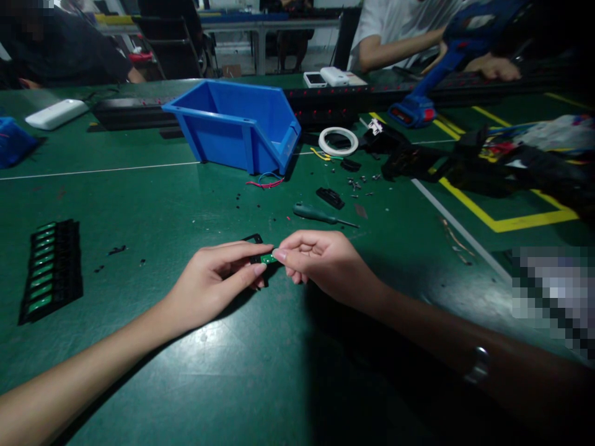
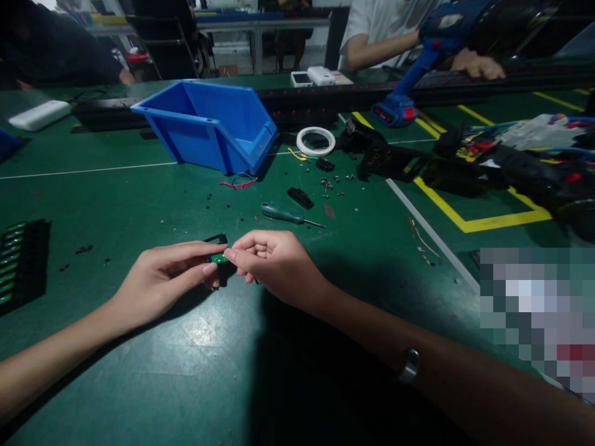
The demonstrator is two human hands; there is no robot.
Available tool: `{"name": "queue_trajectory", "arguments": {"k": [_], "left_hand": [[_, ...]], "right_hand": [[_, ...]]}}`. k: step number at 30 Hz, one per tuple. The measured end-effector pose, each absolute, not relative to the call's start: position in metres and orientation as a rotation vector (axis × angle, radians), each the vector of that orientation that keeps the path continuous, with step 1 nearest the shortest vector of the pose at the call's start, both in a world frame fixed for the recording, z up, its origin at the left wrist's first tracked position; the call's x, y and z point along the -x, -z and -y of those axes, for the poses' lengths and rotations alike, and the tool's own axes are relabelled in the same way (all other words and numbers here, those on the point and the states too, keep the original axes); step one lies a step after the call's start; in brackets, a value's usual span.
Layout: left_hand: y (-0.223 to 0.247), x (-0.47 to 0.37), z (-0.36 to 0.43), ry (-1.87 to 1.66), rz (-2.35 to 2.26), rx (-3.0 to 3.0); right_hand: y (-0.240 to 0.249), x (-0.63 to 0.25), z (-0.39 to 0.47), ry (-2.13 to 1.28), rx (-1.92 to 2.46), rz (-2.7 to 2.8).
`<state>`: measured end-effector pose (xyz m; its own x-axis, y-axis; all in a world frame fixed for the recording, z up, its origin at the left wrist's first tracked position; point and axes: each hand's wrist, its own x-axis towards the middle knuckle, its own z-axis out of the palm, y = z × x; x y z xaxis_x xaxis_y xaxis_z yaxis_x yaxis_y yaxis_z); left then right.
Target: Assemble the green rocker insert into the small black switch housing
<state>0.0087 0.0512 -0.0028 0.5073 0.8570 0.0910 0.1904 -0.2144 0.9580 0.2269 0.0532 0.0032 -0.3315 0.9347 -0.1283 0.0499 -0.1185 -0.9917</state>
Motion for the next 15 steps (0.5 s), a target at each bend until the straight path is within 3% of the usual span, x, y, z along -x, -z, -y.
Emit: {"name": "queue_trajectory", "arguments": {"k": [15], "left_hand": [[0.0014, -0.0089, -0.0505, -0.810, -0.887, -1.706]], "right_hand": [[-0.0014, -0.2271, -0.0539, -1.548, 1.117, 1.414]]}}
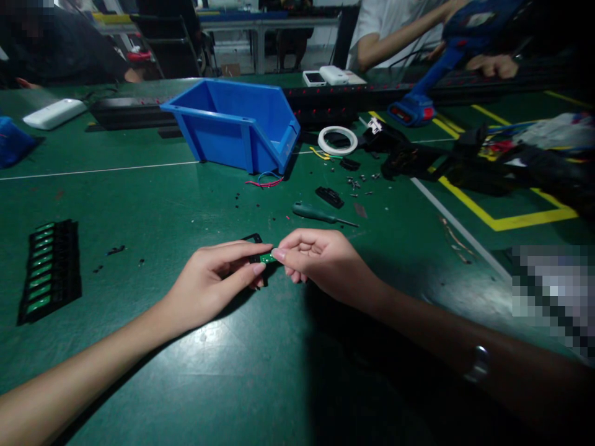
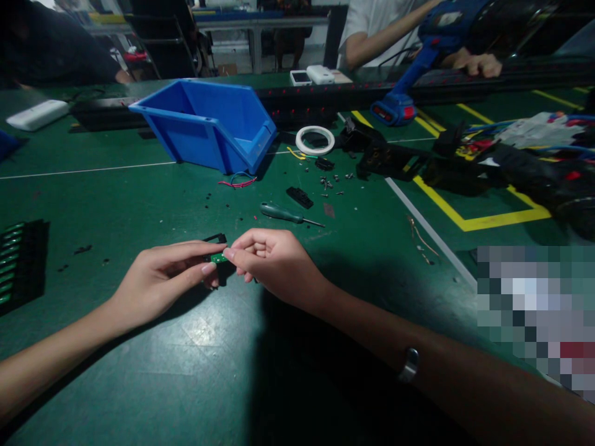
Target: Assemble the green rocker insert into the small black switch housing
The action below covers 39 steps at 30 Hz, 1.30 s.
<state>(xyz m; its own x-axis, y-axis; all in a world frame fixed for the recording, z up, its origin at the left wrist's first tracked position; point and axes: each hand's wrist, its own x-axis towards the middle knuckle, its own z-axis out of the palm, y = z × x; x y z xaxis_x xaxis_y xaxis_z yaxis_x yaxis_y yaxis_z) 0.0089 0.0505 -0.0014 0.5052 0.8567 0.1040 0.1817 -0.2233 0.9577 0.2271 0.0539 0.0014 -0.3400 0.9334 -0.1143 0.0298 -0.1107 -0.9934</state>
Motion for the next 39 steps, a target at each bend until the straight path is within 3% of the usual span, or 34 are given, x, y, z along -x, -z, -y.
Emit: {"name": "queue_trajectory", "arguments": {"k": [29, 39], "left_hand": [[-0.0026, -0.0088, -0.0487, -0.822, -0.877, -1.541], [-0.0013, -0.0066, -0.0469, -0.838, -0.741, -1.501]], "right_hand": [[0.0003, -0.2293, -0.0523, -1.382, 1.074, 1.375], [-0.0029, -0.2338, -0.0446, -1.455, 0.891, 1.629]]}}
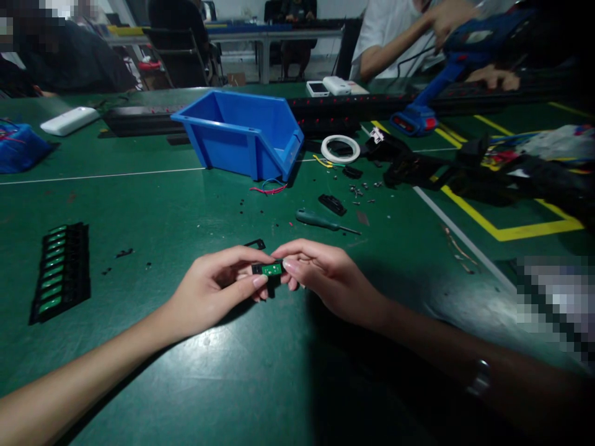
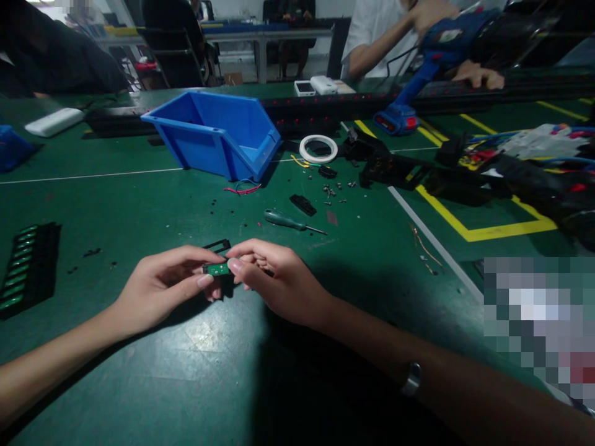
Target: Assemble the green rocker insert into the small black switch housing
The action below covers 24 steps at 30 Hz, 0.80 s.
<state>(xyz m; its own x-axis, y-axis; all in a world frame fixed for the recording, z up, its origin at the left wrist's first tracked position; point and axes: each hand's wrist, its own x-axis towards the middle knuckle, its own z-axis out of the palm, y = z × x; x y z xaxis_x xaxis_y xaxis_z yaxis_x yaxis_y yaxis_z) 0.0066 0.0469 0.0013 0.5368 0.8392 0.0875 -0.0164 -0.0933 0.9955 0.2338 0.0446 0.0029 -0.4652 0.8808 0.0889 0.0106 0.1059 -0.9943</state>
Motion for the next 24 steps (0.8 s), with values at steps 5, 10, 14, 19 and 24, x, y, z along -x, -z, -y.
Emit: {"name": "queue_trajectory", "arguments": {"k": [5, 10, 14, 19, 24], "left_hand": [[-0.0029, -0.0076, -0.0463, -0.812, -0.799, -1.522], [-0.0035, -0.0074, -0.0467, -0.777, -0.846, -1.578], [-0.0036, -0.0077, -0.0473, -0.753, -0.857, -1.597], [-0.0030, -0.0075, -0.0481, -0.727, -0.860, -1.637], [-0.0026, -0.0066, -0.0479, -0.723, -0.856, -1.655]], "right_hand": [[-0.0010, -0.2343, -0.0422, -1.363, 0.897, 1.703], [0.0002, -0.2359, -0.0419, -1.342, 0.918, 1.723], [0.0022, -0.2365, -0.0422, -1.373, 0.917, 1.713], [0.0054, -0.2371, -0.0424, -1.376, 0.924, 1.745], [0.0035, -0.2374, -0.0420, -1.372, 0.953, 1.761]]}}
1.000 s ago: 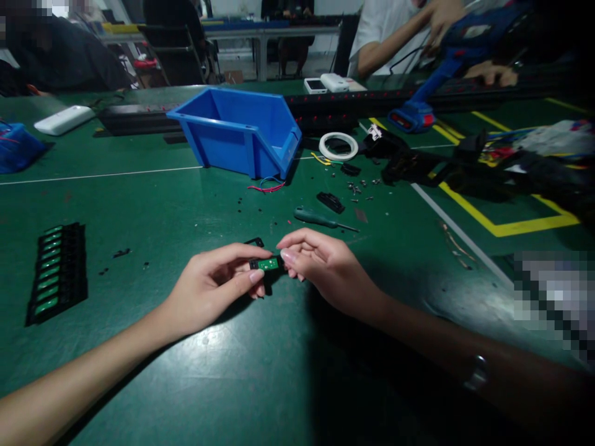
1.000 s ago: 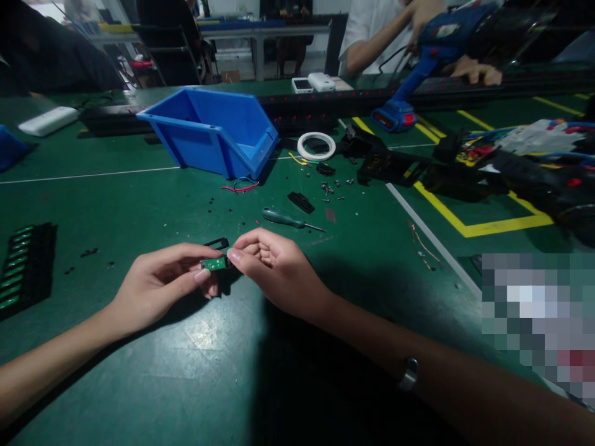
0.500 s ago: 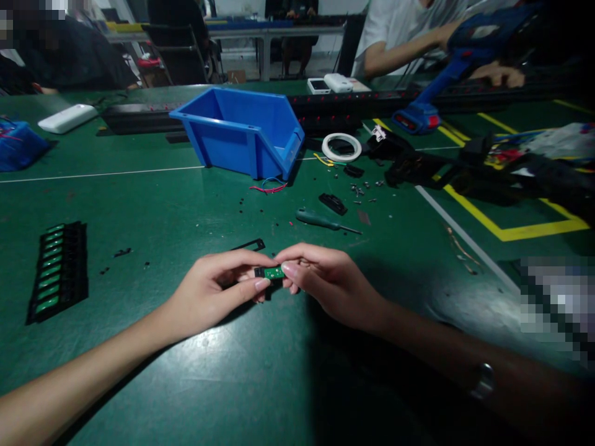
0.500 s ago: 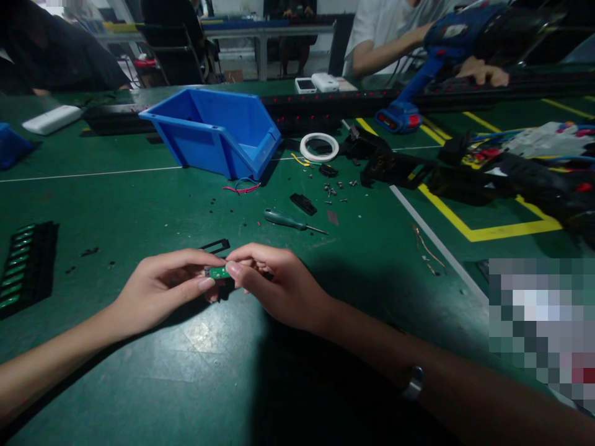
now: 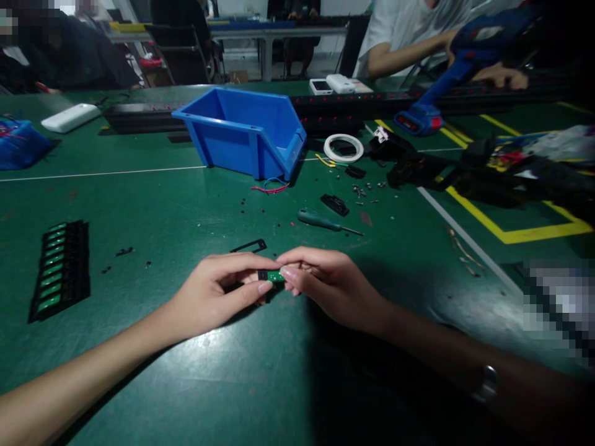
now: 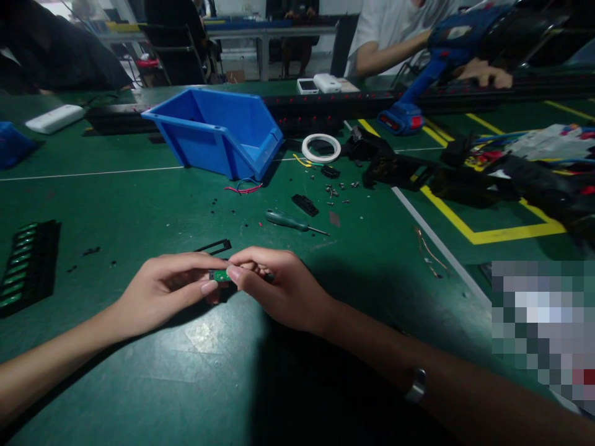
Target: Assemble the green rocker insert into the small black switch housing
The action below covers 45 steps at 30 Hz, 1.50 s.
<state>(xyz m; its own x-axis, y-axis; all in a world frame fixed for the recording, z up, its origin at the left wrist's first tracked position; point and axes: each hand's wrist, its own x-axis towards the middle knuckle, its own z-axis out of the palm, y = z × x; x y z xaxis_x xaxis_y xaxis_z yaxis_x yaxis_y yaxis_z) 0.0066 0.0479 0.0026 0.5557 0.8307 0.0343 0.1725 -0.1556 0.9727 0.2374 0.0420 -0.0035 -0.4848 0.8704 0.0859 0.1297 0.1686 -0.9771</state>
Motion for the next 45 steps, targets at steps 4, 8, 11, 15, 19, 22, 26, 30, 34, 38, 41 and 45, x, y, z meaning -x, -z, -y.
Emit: {"name": "queue_trajectory", "arguments": {"k": [4, 8, 11, 15, 19, 22, 26, 30, 34, 38, 41, 45], "left_hand": [[-0.0041, -0.0064, -0.0475, -0.728, -0.856, -1.638], [-0.0061, -0.0072, -0.0473, -0.741, -0.849, -1.627], [-0.0070, -0.0074, -0.0476, -0.750, -0.844, -1.639], [-0.0073, -0.0065, -0.0485, -0.754, -0.843, -1.662], [-0.0074, -0.0056, -0.0487, -0.742, -0.872, -1.655], [-0.0073, -0.0055, -0.0487, -0.736, -0.895, -1.646], [-0.0065, -0.0050, -0.0489, -0.735, -0.905, -1.644], [-0.0055, -0.0045, -0.0490, -0.738, -0.908, -1.643], [-0.0046, -0.0040, -0.0491, -0.729, -0.888, -1.610], [-0.0040, -0.0033, -0.0489, -0.717, -0.899, -1.596], [-0.0040, -0.0032, -0.0488, -0.716, -0.893, -1.599], [-0.0048, -0.0040, -0.0494, -0.716, -0.878, -1.609]], "right_hand": [[0.0029, -0.2369, -0.0416, -1.374, 0.942, 1.759], [0.0041, -0.2365, -0.0421, -1.373, 0.949, 1.772], [0.0051, -0.2368, -0.0426, -1.373, 0.941, 1.778], [0.0049, -0.2372, -0.0425, -1.372, 0.936, 1.771], [0.0013, -0.2357, -0.0417, -1.362, 0.928, 1.780], [-0.0020, -0.2338, -0.0413, -1.338, 0.958, 1.776], [-0.0026, -0.2325, -0.0415, -1.326, 0.960, 1.783], [0.0003, -0.2327, -0.0417, -1.312, 0.974, 1.801], [0.0017, -0.2328, -0.0418, -1.292, 0.967, 1.821], [0.0015, -0.2327, -0.0420, -1.257, 0.965, 1.853], [0.0016, -0.2328, -0.0418, -1.241, 0.973, 1.865], [0.0021, -0.2330, -0.0414, -1.223, 0.972, 1.877]]}}
